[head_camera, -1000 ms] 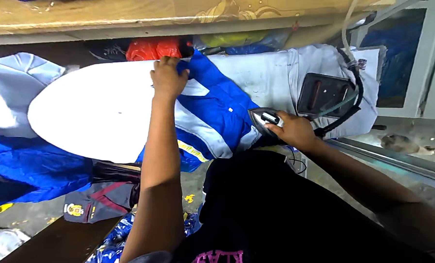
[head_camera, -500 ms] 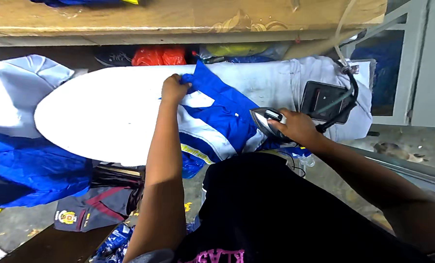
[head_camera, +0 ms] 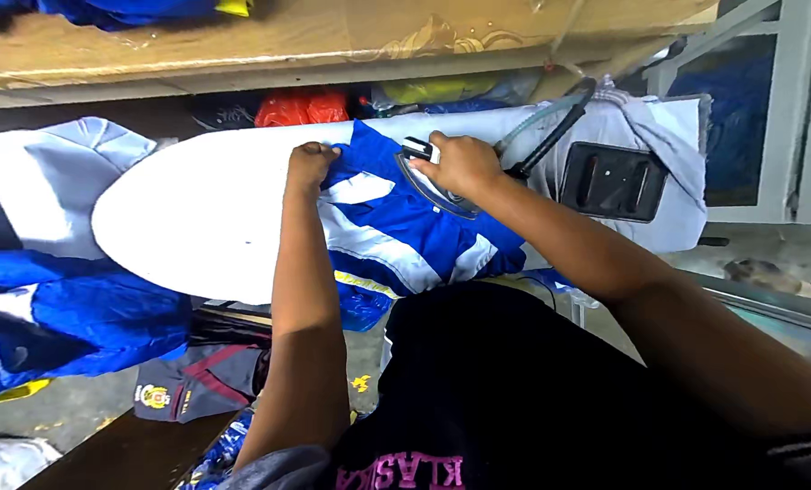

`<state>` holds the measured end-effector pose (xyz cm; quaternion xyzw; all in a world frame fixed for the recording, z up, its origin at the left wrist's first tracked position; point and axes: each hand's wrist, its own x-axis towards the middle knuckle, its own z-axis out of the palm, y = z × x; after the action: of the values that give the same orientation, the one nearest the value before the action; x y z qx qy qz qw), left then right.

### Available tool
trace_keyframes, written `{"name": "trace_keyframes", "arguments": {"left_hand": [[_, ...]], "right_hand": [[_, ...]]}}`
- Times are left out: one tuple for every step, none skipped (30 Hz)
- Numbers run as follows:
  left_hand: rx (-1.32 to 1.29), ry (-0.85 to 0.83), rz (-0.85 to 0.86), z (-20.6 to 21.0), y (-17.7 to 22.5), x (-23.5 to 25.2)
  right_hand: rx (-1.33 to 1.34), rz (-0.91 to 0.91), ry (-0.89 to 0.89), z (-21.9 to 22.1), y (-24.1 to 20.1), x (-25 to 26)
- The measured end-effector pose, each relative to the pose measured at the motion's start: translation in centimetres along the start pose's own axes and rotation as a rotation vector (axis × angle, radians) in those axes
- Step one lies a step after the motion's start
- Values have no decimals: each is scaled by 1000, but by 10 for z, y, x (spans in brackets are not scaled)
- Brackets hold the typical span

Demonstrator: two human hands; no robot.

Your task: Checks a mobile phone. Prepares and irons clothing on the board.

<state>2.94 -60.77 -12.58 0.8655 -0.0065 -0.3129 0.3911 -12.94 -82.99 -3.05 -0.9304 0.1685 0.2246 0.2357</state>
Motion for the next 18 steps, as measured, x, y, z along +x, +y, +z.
{"name": "trace_keyframes", "arguments": {"left_hand": [[6, 24, 9, 3, -2, 2], [7, 41, 13, 5, -2, 3], [4, 51, 12, 6, -2, 3], [3, 54, 5, 7, -1, 1], [6, 52, -2, 7, -1, 1], [7, 47, -9, 7, -1, 1], [9, 43, -17, 7, -1, 1], [11, 39, -22, 6, -1, 2], [8, 37, -25, 6, 0, 2], [-1, 34, -36, 6, 2, 2], [-9, 31, -50, 5, 2, 2], [-18, 27, -64, 5, 2, 2], [-23, 26, -73, 5, 2, 2], [-28, 26, -79, 4, 2, 3], [-32, 28, -81, 4, 1, 3], [-33, 33, -82, 5, -1, 4], [-33, 38, -83, 4, -2, 4], [-30, 48, -77, 4, -3, 5]], "right_hand": [[-1, -4, -10, -1, 3, -2], [-6, -3, -13, -1, 8, -5], [-11, 0, -9, 0, 14, -9], [-7, 13, -8, 0, 20, -13], [-8, 26, -6, 0, 24, -16], [-19, 36, -5, -1, 27, -16], [-28, 44, -6, -1, 26, -15], [-34, 51, -5, -1, 23, -12], [-37, 56, -4, -2, 17, -8], [-34, 56, -2, -3, 10, -3], [-28, 52, -3, -4, 1, 4], [-19, 39, 2, -5, -9, 11], [-10, 23, 3, -5, -20, 18], [2, 13, 2, -6, -31, 26], [13, 1, 14, -6, -42, 34], [24, -9, 25, -6, -51, 42], [30, -17, 29, -7, -59, 50], [28, -27, 31, -8, -65, 56]]}}
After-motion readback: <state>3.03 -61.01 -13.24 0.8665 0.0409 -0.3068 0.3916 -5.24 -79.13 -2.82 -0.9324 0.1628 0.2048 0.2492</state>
